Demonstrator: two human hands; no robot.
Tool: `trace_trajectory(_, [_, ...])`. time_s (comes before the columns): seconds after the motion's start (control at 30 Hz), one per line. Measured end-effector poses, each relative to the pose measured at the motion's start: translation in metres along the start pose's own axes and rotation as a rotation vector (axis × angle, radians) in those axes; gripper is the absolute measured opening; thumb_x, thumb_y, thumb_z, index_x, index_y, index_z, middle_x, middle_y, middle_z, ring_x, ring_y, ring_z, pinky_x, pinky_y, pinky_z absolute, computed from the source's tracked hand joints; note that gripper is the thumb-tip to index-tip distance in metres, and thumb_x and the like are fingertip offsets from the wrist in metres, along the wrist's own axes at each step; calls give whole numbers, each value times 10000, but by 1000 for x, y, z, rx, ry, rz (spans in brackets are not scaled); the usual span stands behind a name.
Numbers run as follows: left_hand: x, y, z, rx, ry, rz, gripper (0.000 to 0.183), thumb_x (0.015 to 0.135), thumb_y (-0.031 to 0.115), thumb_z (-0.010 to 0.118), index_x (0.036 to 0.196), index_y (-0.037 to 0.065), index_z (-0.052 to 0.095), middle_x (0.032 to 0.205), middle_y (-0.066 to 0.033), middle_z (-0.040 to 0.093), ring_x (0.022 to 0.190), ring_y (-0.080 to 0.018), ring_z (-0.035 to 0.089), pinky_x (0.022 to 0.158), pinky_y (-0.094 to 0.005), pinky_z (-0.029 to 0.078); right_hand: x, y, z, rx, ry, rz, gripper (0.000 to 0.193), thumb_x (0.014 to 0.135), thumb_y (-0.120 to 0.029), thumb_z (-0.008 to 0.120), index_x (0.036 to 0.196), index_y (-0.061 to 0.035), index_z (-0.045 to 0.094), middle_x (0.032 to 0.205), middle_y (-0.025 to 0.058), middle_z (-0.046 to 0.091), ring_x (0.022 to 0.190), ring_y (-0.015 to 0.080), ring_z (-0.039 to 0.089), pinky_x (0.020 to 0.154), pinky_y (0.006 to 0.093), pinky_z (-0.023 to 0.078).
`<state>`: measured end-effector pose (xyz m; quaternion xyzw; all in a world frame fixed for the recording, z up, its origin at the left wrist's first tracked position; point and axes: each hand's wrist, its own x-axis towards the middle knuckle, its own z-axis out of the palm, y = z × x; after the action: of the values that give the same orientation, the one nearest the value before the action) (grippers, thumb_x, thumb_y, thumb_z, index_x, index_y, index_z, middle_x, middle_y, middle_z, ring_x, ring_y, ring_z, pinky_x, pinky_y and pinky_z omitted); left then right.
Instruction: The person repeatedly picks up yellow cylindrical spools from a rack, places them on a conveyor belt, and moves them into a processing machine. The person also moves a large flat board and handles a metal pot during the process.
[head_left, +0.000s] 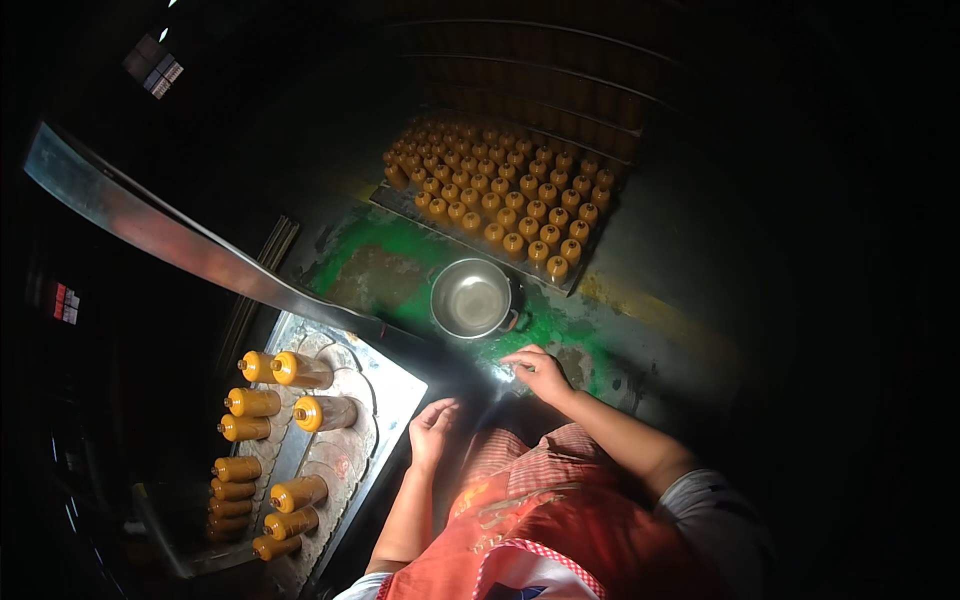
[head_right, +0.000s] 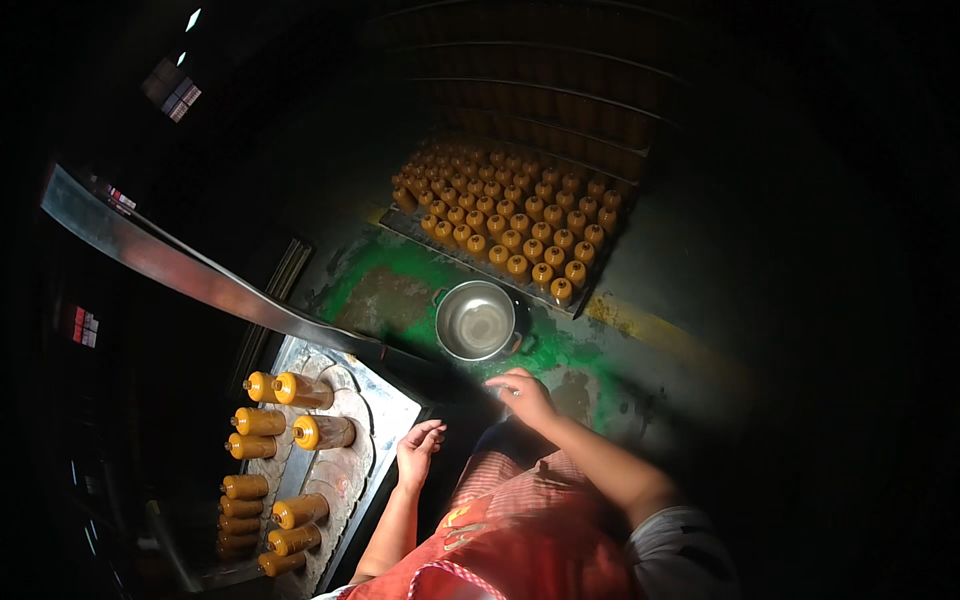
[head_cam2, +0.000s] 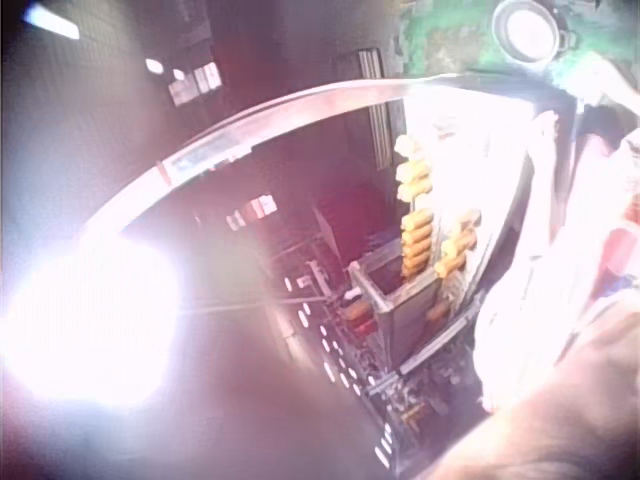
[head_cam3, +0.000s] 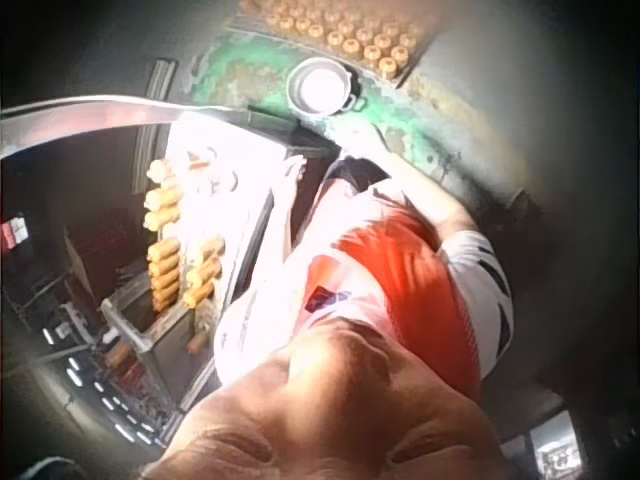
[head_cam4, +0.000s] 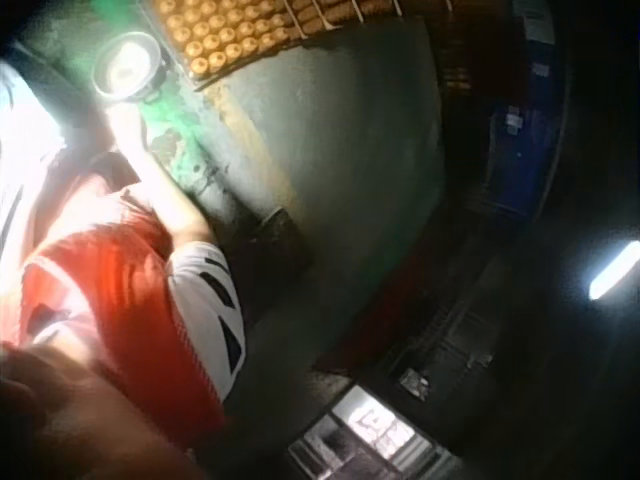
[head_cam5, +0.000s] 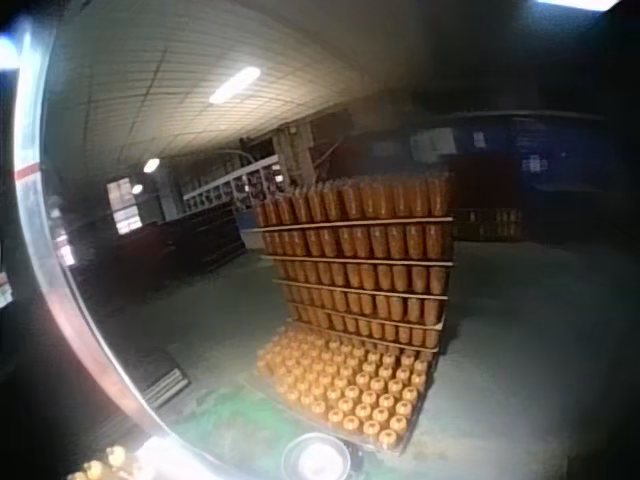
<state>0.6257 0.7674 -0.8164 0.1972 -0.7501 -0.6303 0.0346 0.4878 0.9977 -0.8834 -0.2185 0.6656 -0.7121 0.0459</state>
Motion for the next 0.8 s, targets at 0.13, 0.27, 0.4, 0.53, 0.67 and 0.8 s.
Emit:
trace_trajectory(0.13, [82,-7,41,239,-175,-21,241,977,38,587,1199,35,681,1084,-23,714,851,-69,618,727,-201,476,0,53,-54,-133,85,217,334,837,-18,658,1141,-138,727,997,81,632,888,206,613,834,301,500])
trace_trajectory(0.27, [170,-24,99,678,-336,44,400,875,100,687,1275,98,661,1281,-136,656,1180,-265,617,1036,-332,457,-9,72,-114,-99,112,506,385,853,-29,678,1222,-137,698,1099,81,601,967,199,624,903,305,502])
trace_trajectory(0.4, [253,-33,182,791,-559,17,494,866,195,683,1354,199,608,1474,-148,498,1367,-322,444,1132,-401,376,-11,112,-189,-375,-99,339,597,813,-194,742,1386,-195,574,1430,182,499,1344,373,442,1078,466,411])
trace_trajectory(0.53, [311,-70,224,948,-667,262,554,835,176,646,1383,195,563,1506,-198,427,1332,-454,424,1117,-511,373,35,141,-197,-634,-153,422,630,804,-175,738,1405,-189,552,1504,187,396,1365,384,397,1127,476,356])
trace_trajectory(0.67, [366,-120,256,997,-601,390,634,755,94,653,1377,174,565,1509,-210,383,1313,-433,425,1073,-506,413,120,210,-207,-658,-144,381,701,753,-153,741,1419,-225,534,1523,183,355,1361,418,360,1140,517,332])
trace_trajectory(0.8, [408,-122,296,1101,-537,365,559,770,75,628,1301,249,656,1567,-80,365,1387,-331,401,1082,-460,409,194,286,-224,-819,-172,291,785,678,-120,784,1406,-289,545,1573,158,293,1402,407,323,1144,502,348])
